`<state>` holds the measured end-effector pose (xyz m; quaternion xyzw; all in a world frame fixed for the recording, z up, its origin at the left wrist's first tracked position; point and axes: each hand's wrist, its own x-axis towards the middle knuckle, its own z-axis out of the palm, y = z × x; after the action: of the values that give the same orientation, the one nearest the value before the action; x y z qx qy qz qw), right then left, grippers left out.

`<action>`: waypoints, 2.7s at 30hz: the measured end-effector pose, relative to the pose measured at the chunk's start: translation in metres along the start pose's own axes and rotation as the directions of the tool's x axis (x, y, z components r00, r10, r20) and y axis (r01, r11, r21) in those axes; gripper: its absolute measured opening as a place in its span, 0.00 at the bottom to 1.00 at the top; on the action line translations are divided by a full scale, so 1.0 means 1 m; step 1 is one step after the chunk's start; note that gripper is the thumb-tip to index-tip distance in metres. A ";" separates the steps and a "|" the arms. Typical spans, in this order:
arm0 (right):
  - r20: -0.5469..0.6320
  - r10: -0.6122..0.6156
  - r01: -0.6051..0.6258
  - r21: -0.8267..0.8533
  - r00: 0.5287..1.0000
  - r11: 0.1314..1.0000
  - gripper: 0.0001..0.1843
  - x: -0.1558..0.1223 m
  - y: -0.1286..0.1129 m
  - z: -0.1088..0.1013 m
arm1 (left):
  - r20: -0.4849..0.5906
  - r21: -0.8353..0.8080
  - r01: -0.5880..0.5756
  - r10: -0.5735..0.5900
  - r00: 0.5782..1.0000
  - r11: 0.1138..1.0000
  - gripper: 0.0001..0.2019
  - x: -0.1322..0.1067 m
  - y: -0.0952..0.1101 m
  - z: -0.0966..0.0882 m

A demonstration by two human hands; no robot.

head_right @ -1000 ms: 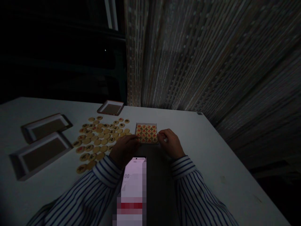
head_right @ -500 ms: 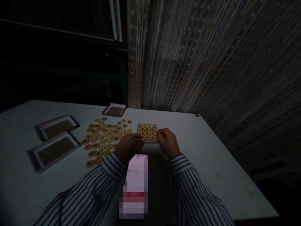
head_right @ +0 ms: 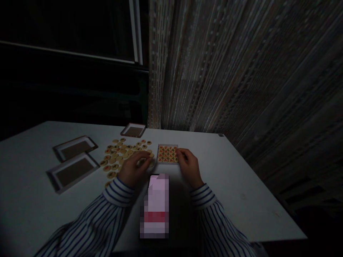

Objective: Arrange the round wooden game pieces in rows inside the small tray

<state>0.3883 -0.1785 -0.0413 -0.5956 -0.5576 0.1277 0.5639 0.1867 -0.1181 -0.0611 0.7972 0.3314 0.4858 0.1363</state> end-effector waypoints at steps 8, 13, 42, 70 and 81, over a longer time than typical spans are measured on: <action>0.048 -0.043 0.043 0.002 0.998 0.999 0.13 -0.002 -0.011 0.011 | -0.087 -0.003 0.217 -0.216 0.972 0.976 0.10 -0.012 -0.010 -0.065; 0.111 -0.073 0.073 0.002 0.991 0.997 0.12 -0.004 -0.020 0.020 | -0.173 0.070 0.319 -0.304 0.937 0.945 0.12 -0.024 -0.023 -0.095; 0.508 -0.362 0.436 -0.029 0.782 0.900 0.10 -0.028 -0.020 0.083 | -0.081 0.247 0.252 -0.239 0.968 0.936 0.12 -0.104 -0.072 -0.087; 0.551 -0.326 0.430 -0.067 0.768 0.900 0.09 -0.042 -0.010 0.085 | 0.031 0.364 0.216 -0.244 0.969 0.906 0.12 -0.113 -0.082 -0.086; 0.534 -0.359 0.463 -0.069 0.765 0.884 0.09 -0.041 -0.008 0.084 | -0.069 0.281 0.287 -0.279 0.958 0.916 0.11 -0.109 -0.072 -0.087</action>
<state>0.3043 -0.1694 -0.0816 -0.4560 -0.8127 0.0967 0.3497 0.0498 -0.1462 -0.1320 0.7453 0.5123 0.4185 0.0830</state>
